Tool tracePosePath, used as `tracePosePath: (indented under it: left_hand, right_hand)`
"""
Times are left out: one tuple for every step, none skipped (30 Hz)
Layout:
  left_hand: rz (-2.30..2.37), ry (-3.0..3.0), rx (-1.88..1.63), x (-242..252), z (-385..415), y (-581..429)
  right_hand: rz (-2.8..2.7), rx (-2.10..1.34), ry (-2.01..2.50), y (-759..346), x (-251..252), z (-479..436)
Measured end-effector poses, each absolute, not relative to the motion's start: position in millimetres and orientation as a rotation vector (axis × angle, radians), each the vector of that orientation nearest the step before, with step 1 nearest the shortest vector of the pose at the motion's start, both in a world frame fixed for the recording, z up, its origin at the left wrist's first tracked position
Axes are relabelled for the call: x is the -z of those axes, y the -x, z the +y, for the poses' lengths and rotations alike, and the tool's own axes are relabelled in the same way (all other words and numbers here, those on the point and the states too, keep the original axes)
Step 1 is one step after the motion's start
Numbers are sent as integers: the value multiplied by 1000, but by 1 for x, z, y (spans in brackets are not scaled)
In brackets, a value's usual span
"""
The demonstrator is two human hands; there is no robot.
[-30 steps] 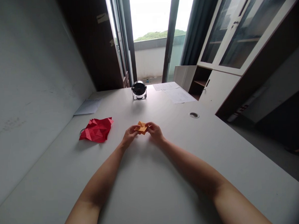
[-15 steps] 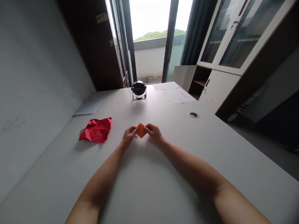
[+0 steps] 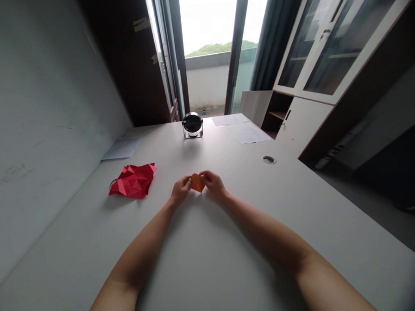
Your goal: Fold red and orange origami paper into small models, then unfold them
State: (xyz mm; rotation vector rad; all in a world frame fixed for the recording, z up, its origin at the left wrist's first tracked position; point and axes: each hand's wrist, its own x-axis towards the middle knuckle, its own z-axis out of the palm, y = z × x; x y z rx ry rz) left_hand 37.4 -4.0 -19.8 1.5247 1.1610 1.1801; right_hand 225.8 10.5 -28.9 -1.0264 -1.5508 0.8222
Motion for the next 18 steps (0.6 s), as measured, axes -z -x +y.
tracePosePath:
  left_hand:
    - [1181,-1557,-1178,20,-5,-38]
    - [1197,-1589,-1175,19,-6,-38]
    - [1213,-1623,-1171,17,-7,-38]
    - [1229,-1657,-1166,16,-8,-38]
    - [1246,-1686,-1162,14,-9,-38]
    - [1262,-1708,-1161,12,-11,-39]
    - [1274,-1723,-1161,10,-12,-39]
    - [1281,-1732,-1161,9,-14,-39]
    - [1281,-1737,-1159,8,-15,-40]
    - [1277,-1742,-1154,7,-15,-40]
    - [1272,-1748,-1149,7,-16,-40]
    - [1265,-1752,-1145,8,-15,-40]
    - [1257,-1751,-1144,9,-15,-40]
    - [1251,-1742,-1146,10,-14,-40]
    - [1246,-1727,-1149,11,-13,-40]
    - [1242,-1706,-1151,13,-11,-39]
    - [1238,-1682,-1152,14,-10,-38]
    - [1233,-1657,-1155,15,-8,-37]
  right_hand:
    - [-1579,-799,1044,-226,28,9]
    - [-1612,-776,1059,-226,27,7]
    - [-1645,-757,1072,-225,26,6]
    - [-1673,-742,1082,-225,24,4]
    - [-1695,-732,1088,-226,23,3]
    - [-1711,-725,1093,-226,21,1]
    - [-1720,-716,1097,-226,19,0]
    - [-1725,-703,1102,-227,18,-1]
    - [-1729,-689,1105,-227,16,-2]
    - [-1733,-678,1105,-227,14,-3]
    - [-1739,-670,1101,-227,13,-4]
    - [-1747,-665,1098,-226,12,-4]
    - [-1758,-663,1093,-226,11,-5]
    - [-1770,-663,1089,-225,11,-5]
    - [-1781,-661,1085,-224,11,-6]
    - [-1791,-659,1080,-223,11,-6]
    - [-1799,-657,1073,-222,12,-6]
    - [-1806,-659,1063,-222,12,-7]
